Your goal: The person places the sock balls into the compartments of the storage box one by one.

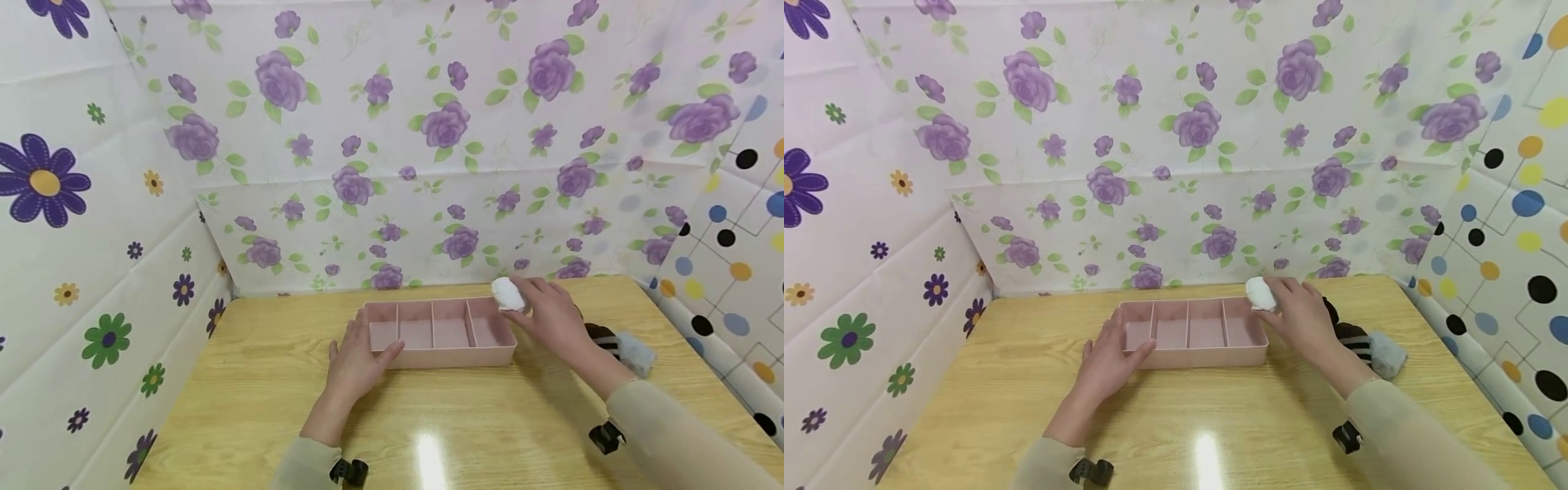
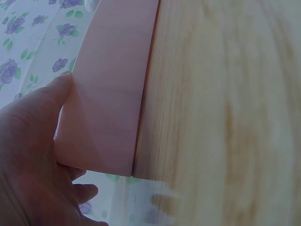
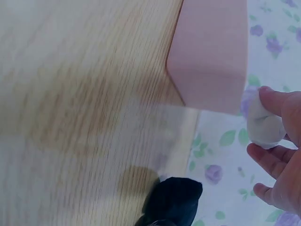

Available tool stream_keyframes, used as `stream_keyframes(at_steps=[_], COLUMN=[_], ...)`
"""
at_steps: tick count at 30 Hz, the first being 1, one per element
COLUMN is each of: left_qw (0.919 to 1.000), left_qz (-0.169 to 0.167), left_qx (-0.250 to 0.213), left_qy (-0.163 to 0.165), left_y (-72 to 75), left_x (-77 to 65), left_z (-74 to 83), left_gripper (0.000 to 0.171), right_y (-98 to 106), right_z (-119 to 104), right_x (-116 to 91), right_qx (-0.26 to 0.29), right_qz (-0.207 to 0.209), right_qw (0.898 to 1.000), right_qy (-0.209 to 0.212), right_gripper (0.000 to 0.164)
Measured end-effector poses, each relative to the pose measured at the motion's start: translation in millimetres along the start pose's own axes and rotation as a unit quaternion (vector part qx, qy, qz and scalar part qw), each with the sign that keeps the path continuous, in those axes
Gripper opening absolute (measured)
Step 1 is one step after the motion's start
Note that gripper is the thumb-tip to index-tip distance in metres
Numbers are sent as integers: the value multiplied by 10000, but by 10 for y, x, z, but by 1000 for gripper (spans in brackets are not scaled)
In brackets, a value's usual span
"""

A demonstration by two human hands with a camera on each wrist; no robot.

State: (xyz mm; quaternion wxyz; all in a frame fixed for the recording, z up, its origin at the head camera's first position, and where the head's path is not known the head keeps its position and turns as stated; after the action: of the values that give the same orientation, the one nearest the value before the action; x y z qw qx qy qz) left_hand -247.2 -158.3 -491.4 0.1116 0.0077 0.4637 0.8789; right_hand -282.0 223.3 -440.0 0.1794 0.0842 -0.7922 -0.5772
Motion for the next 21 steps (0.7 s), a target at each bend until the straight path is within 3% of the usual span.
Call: stream_keyframes(at_steps=[8,21], left_qw=[10000,10000], left_qz=[27,57], left_qx=[33,9], left_qy=[-52,-75], left_y=[20,1], left_x=[8,-6], left_z=[20,12], left_gripper=[114,114], right_y=[-52,-227], right_z=[-194,-383], right_x=[-122,-103], right_qx=[230,-172], right_qz=[-196,-258], right_qw=[9994,9995], right_qy=[-160,17], right_gripper=[76,70])
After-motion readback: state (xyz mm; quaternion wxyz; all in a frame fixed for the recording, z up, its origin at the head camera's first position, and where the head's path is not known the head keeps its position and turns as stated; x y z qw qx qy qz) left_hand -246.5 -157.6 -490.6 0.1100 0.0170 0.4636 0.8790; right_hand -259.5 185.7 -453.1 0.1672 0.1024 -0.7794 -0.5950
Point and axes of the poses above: each hand's wrist, its own x-axis towards the middle knuckle, its own y-axis out of the back of the hand, z = x × y, the point moved 2 cm from there along x, towards the middle knuckle, and after that the axes turned 13 degrees about -z, right-handed, at the moved point
